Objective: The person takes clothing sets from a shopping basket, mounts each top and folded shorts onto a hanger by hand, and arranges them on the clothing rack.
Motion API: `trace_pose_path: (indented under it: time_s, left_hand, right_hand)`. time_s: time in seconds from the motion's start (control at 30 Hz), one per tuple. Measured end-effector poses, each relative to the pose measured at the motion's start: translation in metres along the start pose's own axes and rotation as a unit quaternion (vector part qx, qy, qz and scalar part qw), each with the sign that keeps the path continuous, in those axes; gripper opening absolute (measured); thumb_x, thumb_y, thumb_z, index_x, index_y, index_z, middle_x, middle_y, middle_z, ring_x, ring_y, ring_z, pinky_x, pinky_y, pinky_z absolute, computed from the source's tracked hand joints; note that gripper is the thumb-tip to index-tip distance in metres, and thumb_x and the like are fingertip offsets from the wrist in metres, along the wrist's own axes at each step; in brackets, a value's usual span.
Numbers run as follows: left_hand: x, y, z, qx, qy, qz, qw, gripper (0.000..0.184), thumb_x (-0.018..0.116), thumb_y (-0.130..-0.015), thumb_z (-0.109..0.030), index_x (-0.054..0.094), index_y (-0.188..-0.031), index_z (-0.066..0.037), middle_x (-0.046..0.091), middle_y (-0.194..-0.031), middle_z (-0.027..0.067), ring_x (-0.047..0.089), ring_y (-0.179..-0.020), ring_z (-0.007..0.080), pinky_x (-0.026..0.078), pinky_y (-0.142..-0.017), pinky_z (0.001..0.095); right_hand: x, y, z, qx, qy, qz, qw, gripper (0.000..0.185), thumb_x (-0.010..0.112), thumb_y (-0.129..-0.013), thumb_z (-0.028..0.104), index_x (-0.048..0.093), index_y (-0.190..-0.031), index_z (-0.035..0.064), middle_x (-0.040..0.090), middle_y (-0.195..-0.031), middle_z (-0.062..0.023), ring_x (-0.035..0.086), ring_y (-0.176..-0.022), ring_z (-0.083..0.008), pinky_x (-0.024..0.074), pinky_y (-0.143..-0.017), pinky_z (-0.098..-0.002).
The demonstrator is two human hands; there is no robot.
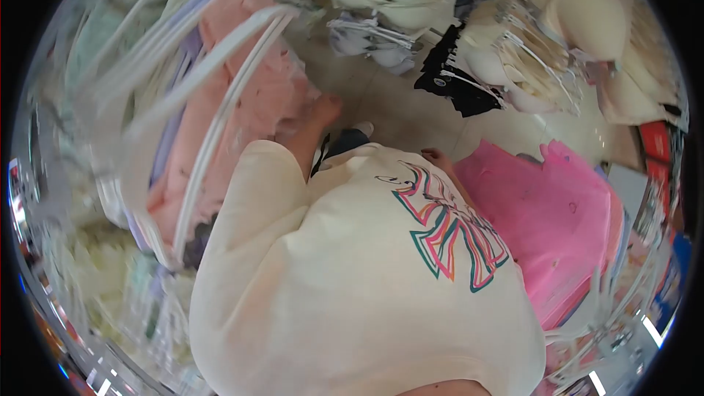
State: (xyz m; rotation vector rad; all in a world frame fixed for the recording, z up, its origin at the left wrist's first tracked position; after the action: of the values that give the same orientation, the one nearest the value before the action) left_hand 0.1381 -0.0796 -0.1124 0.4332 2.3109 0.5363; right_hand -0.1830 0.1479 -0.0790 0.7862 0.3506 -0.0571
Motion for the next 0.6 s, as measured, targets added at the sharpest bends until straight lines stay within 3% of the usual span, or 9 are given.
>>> trace_pose_path:
  time_s: [0.17,0.33,0.43,0.57,0.6]
  left_hand:
    - [-0.043,0.111,0.026,-0.092,0.270,-0.175,0.942,0.030,0.056,-0.078,-0.015,0.057,-0.105,-0.004,0.064,-0.086,0.0118,0.064,-0.071,0.0182,0.050,-0.063,0.0292]
    - [-0.079,0.231,0.102,-0.115,0.425,-0.377,0.815,0.032,0.058,-0.078,-0.013,0.055,-0.107,-0.001,0.063,-0.088,0.0110,0.063,-0.069,0.0186,0.048,-0.058,0.0266]
    - [-0.051,0.307,0.172,-0.216,0.517,-0.437,0.704,0.033,0.061,-0.077,-0.013,0.056,-0.107,-0.001,0.063,-0.087,0.0097,0.061,-0.065,0.0166,0.047,-0.054,0.0259]
    - [0.014,0.412,0.233,-0.321,0.450,-0.460,0.695,0.023,0.064,-0.074,-0.010,0.062,-0.096,-0.002,0.063,-0.083,0.0062,0.056,-0.059,0.0121,0.044,-0.048,0.0251]
    - [0.043,0.436,0.253,-0.350,0.462,-0.462,0.671,0.021,0.065,-0.074,-0.011,0.063,-0.094,-0.002,0.063,-0.081,0.0052,0.055,-0.057,0.0119,0.044,-0.048,0.0252]
  right_hand:
    - [-0.010,-0.040,0.011,-0.033,0.032,0.091,0.995,0.031,0.056,-0.084,0.023,0.058,-0.109,0.0054,0.063,-0.086,-0.0048,0.058,-0.074,-0.0120,0.0459,-0.065,-0.0250]
    - [-0.005,-0.074,0.059,-0.099,0.086,0.133,0.982,0.025,0.057,-0.083,0.018,0.059,-0.105,0.0052,0.061,-0.080,-0.0023,0.055,-0.067,-0.0088,0.0432,-0.060,-0.0211]
    - [0.020,-0.075,0.095,-0.166,0.121,0.168,0.964,0.024,0.056,-0.084,0.017,0.059,-0.104,0.0043,0.061,-0.081,-0.0025,0.054,-0.066,-0.0085,0.0430,-0.058,-0.0206]
    - [0.066,-0.044,0.177,-0.313,0.194,0.180,0.912,0.022,0.054,-0.086,0.014,0.059,-0.104,0.0029,0.062,-0.083,-0.0031,0.056,-0.068,-0.0087,0.0451,-0.061,-0.0205]
    - [0.083,-0.030,0.199,-0.330,0.161,0.206,0.907,0.021,0.054,-0.086,0.013,0.059,-0.104,0.0026,0.062,-0.083,-0.0041,0.057,-0.071,-0.0094,0.0457,-0.064,-0.0212]
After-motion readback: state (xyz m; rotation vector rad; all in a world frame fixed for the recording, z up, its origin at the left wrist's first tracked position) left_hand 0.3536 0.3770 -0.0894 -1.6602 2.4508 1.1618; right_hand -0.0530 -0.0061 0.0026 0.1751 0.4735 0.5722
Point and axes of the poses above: each hand's wrist, its own y-axis away from the middle knuckle, its own x-axis out of the palm, z = x × y, the point moved 10 cm from there along -y, towards the middle knuckle
